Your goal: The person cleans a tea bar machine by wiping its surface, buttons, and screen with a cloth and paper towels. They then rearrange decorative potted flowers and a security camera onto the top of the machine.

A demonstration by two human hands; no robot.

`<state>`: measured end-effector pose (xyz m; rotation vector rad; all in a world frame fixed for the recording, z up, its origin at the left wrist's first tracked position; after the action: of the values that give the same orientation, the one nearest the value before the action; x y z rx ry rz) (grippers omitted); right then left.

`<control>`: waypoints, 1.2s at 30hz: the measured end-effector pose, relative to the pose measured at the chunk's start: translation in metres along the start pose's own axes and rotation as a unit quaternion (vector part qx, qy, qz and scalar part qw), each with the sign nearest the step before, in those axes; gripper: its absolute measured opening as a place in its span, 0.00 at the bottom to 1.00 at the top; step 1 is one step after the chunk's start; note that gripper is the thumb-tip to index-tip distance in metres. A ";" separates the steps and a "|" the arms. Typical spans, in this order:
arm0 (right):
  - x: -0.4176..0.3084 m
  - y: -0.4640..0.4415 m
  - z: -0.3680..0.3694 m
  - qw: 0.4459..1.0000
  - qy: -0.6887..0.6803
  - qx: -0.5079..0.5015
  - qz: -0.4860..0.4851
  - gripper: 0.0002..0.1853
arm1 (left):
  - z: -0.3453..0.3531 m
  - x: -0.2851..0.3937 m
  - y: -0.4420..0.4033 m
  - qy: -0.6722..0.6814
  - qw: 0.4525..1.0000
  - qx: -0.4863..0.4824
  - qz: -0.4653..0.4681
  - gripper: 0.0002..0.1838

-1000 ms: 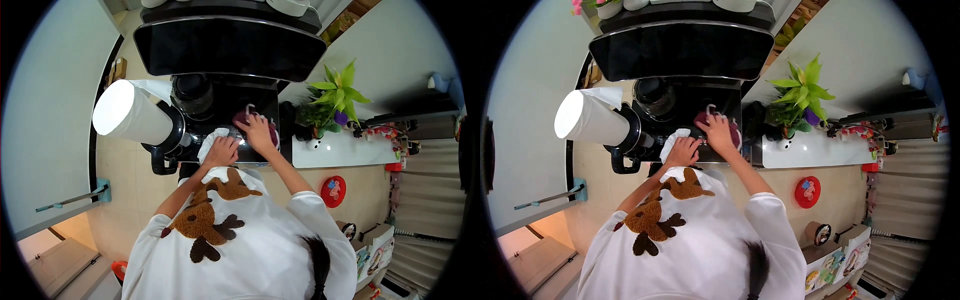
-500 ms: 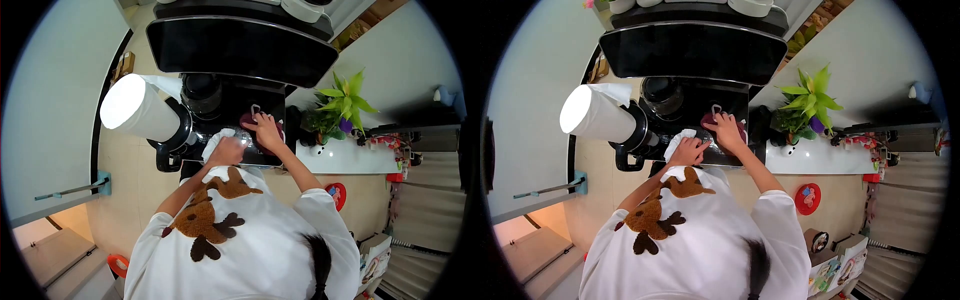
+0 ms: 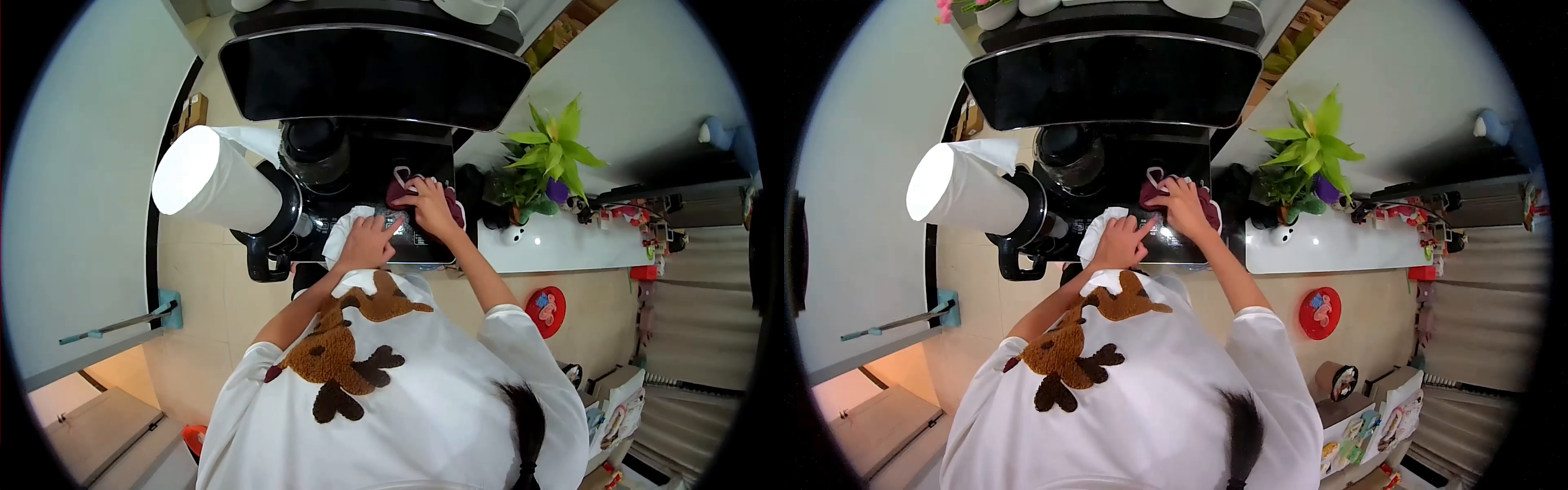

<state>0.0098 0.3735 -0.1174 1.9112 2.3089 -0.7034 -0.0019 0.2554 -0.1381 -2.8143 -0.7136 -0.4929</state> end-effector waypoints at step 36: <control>-0.012 -0.011 0.011 0.997 0.069 -0.007 -0.024 0.21 | -0.012 0.002 -0.003 0.041 0.999 0.028 -0.004 0.21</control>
<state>-0.0002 0.3567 -0.1195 1.9629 2.4407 -0.5759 -0.0049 0.2558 -0.1257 -2.7231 -0.7111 -0.5771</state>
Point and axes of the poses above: each hand's wrist, its own y-axis away from the middle knuckle, its own z-axis out of the palm, x = y × z, the point moved 8 cm from there along -y, towards the middle knuckle, and after that the axes turned 13 degrees about -z, right-handed, at the moved point
